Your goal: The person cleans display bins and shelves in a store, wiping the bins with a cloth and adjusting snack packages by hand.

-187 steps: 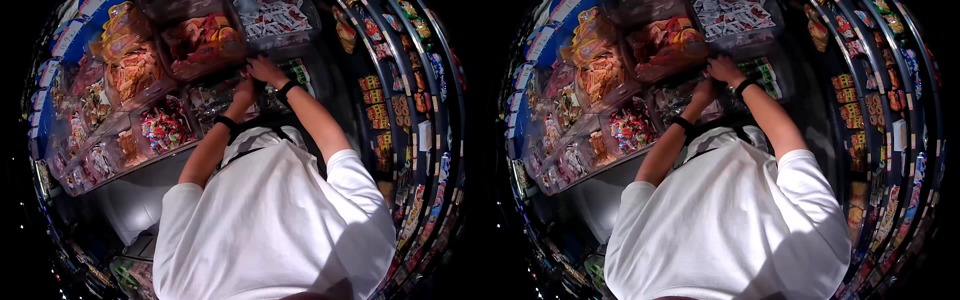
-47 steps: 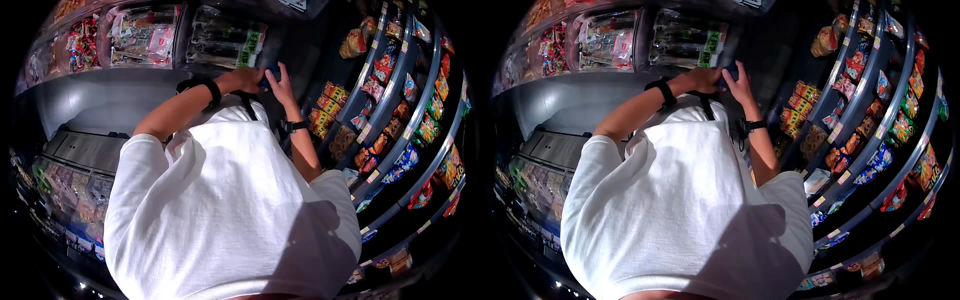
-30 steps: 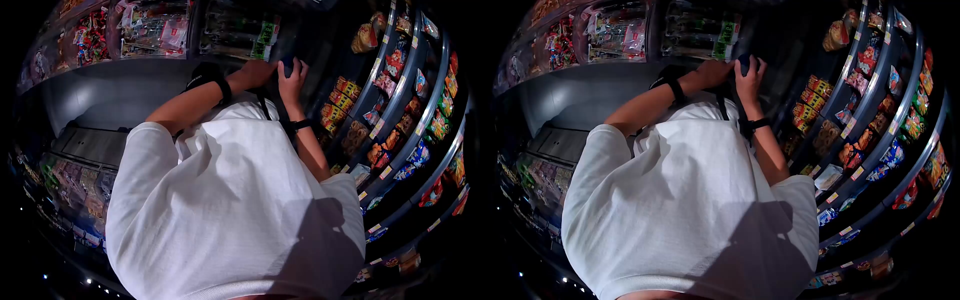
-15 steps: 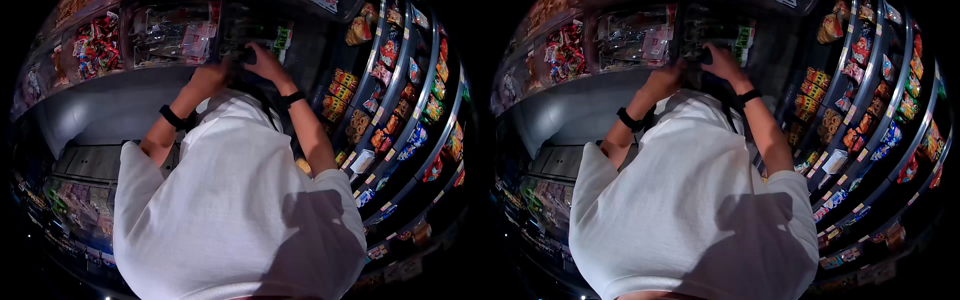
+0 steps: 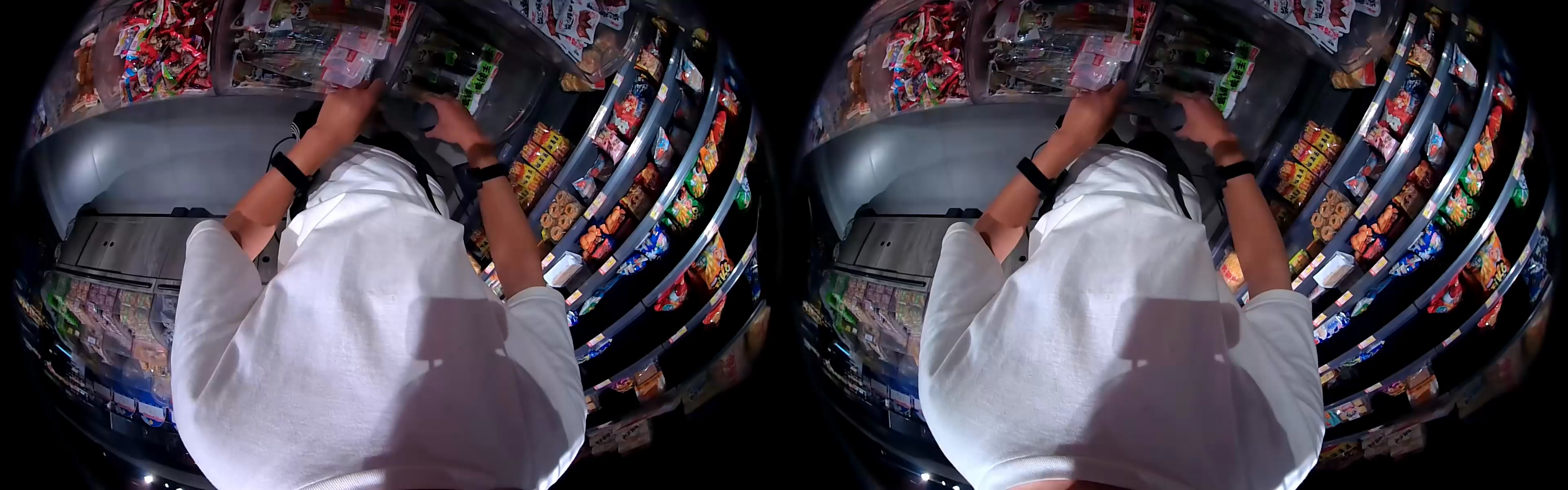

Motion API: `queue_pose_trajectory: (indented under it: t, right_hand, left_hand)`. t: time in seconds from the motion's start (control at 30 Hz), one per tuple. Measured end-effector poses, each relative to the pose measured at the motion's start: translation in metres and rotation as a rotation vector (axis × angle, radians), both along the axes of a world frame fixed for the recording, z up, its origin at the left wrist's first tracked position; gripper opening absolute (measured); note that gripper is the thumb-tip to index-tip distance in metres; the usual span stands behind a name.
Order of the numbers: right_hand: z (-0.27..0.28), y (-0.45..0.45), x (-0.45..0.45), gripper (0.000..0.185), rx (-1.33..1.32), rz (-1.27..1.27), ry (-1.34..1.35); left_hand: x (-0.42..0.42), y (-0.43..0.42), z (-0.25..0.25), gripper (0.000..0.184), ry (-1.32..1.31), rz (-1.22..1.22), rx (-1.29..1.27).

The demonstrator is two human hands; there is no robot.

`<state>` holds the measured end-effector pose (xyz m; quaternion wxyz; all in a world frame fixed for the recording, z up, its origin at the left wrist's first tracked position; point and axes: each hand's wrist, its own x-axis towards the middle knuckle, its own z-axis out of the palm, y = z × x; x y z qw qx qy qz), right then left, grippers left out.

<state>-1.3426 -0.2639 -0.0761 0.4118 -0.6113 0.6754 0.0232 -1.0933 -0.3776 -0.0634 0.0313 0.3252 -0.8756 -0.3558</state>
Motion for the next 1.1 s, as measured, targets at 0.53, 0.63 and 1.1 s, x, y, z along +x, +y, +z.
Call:
queue_pose_trajectory:
  t: [0.53,0.63,1.1]
  right_hand:
    - [0.027,0.006,0.038,0.060,0.019,-0.063,0.405]
    - [0.018,0.006,0.041,0.056,0.045,-0.116,0.389]
    - [0.026,0.011,0.050,0.058,-0.144,-0.336,0.142]
  left_hand:
    - [0.000,-0.031,0.003,0.032,0.081,-0.193,-0.064]
    - [-0.003,-0.031,0.000,0.033,0.025,-0.242,-0.039]
    - [-0.052,-0.076,0.053,0.054,-0.334,-0.384,0.144]
